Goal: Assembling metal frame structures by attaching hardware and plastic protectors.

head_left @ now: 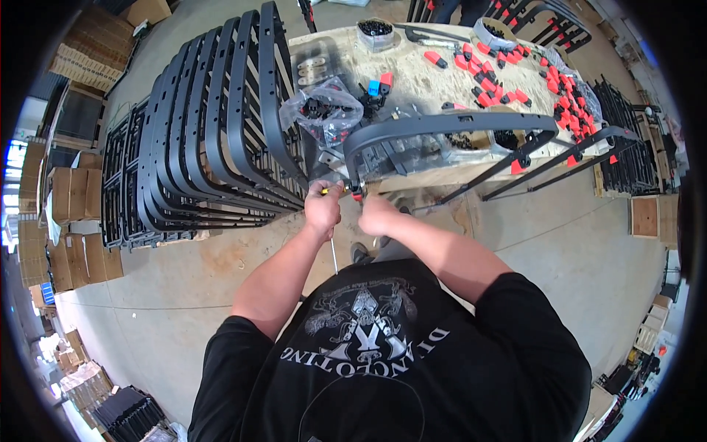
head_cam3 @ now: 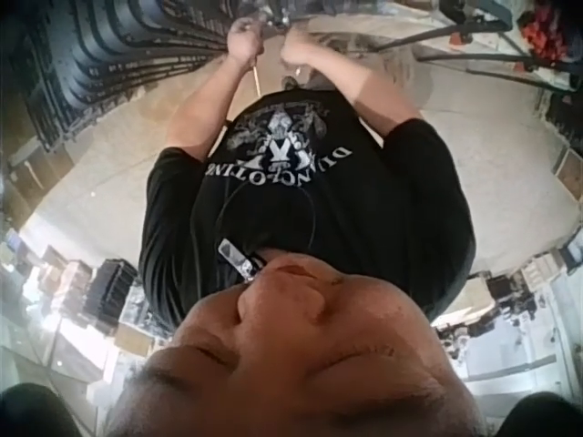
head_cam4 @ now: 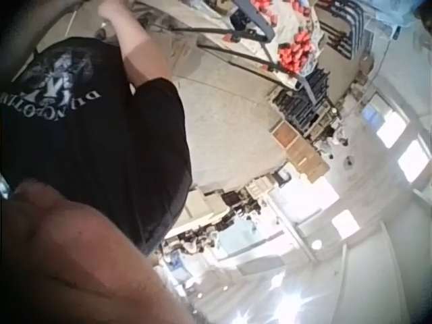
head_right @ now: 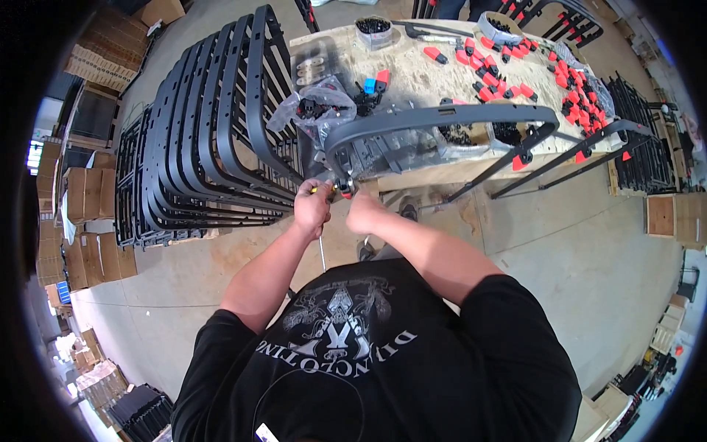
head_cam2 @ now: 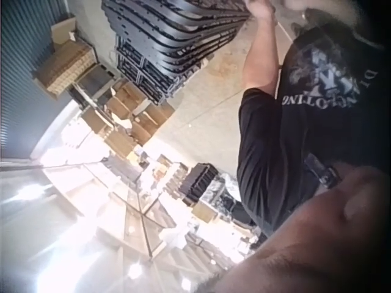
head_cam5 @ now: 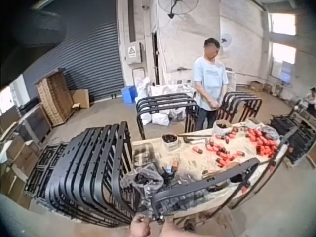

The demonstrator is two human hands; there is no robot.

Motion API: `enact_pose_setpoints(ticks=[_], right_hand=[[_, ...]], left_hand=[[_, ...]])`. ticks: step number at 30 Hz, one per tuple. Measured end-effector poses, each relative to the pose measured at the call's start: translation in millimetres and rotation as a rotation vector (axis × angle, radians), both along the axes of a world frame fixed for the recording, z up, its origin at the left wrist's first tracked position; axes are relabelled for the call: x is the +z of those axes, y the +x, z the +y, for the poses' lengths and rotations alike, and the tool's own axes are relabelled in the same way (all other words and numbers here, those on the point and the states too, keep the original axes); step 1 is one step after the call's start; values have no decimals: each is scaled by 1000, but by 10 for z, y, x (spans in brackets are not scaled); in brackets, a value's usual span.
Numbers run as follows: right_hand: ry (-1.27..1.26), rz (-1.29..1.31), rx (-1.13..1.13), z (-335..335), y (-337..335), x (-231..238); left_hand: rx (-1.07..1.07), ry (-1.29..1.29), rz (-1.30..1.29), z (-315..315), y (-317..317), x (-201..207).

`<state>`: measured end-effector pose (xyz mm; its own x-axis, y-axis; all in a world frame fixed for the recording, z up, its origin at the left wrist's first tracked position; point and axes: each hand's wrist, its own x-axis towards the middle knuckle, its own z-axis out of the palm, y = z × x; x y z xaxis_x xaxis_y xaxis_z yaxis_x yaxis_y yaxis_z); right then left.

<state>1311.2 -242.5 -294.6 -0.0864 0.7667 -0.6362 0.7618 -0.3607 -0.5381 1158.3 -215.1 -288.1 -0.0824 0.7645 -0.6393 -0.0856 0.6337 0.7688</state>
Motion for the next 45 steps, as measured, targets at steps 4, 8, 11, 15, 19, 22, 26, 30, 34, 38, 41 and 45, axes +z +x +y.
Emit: enact_pose_setpoints(ticks=[4,8,11,15,19,22,26,30,34,38,41,45], right_hand=[[-454,647,-351,67,109,579],[395,-143,-39,-142,-18,-263],[-378,418,-100,75,20,368],[-370,559,-291,-8,60,374],[345,-111,29,-111,6,-97],[-348,350,-169,-33,-5,437],[-52,216,-119,-100,65,-26],[248,-27,49,-193,-22,-339],[-223,393,-209,-91,37,-47],[43,172,35,-109,82,-150],[109,60,5,-209,-17,-6],[45,204,-88,-101,50,-134]], left_hand=[[15,63,-32,-110,-75,-57],[1,54,-30,-30,30,-80],[40,67,-44,-8,-74,-66],[49,156,10,-81,-51,-141],[10,50,32,-77,-19,0],[34,146,87,-65,-63,-158],[33,173,87,-45,26,-177],[13,141,81,-27,27,-174],[30,153,117,-61,-11,-134],[-20,10,23,1,-11,46],[-11,192,133,-109,-37,-137],[4,209,130,-72,-31,-240]])
